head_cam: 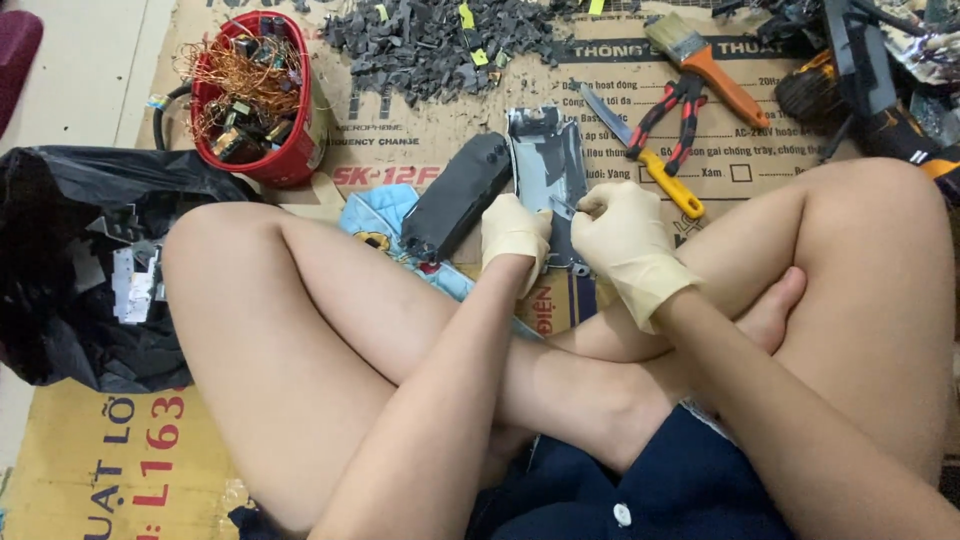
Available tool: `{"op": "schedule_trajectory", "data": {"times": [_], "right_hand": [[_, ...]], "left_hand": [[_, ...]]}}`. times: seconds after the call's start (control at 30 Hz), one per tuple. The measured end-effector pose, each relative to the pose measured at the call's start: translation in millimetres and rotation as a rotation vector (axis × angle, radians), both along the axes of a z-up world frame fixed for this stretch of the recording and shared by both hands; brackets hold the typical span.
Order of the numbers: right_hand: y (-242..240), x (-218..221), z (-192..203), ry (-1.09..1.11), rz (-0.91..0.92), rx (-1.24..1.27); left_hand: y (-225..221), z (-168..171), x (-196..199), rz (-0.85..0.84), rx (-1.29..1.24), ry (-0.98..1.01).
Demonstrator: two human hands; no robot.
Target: Scraping residue or excess material from a plastic electronic component housing using a small tool while sitting on the floor.
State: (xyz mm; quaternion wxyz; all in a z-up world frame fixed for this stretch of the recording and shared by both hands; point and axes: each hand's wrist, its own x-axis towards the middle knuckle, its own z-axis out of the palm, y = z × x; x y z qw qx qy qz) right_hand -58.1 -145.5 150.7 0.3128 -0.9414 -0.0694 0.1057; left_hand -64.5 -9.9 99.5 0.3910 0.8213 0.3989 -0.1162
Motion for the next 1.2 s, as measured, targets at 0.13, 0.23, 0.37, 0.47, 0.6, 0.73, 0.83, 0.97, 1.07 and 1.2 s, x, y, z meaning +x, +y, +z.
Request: {"op": "schedule_trajectory", "data": {"times": [0.13,0.23,0.37,0.47,0.6,0.73,0.83,0.97,1.07,1.2], "right_hand": [[-3.6,3.6,-7.6,-0.007,-0.020,0.052],[-2.9,2.1,-4.8,0.013,-0.040,0.038],[-5.5,6.0,-16.5,-0.007,-0.048,0.072],[0.5,9.3,-25.6,-0.023,-0.047,0.081],[15.8,25.0,-28.0,-0.032,-0.043,0.087],[33.3,42.9,-32.5,0.000,-0.071,0.029],[35.0,43.9,-22.1,0.015,-0.075,0.008],[27.5,25.1,-4.4,0.063,-0.054,-0.121],[26.3,17.0,-4.1,0.053,-0.050,-0.082],[20.5,-6.1,22.2,0.021,-0.034,-0.060]], "left_hand": [[-3.6,11.0,-3.9,0.033,-0.031,-0.016],[-2.3,0.5,-0.8,0.026,-0.020,-0.015],[-1.1,-4.8,0.1,0.014,-0.016,-0.010],[1.0,-4.1,-1.7,0.000,-0.014,-0.005],[0.2,-2.9,-0.3,0.020,-0.026,-0.003],[-0.5,-0.2,-3.5,0.020,-0.036,-0.009],[0.7,-0.8,-1.8,0.008,-0.011,-0.012],[-1.5,5.2,-4.7,0.003,-0.022,-0.001],[-2.2,4.0,-5.0,0.018,-0.036,-0.009],[-2.1,2.3,-0.8,0.006,-0.023,-0.016]]}}
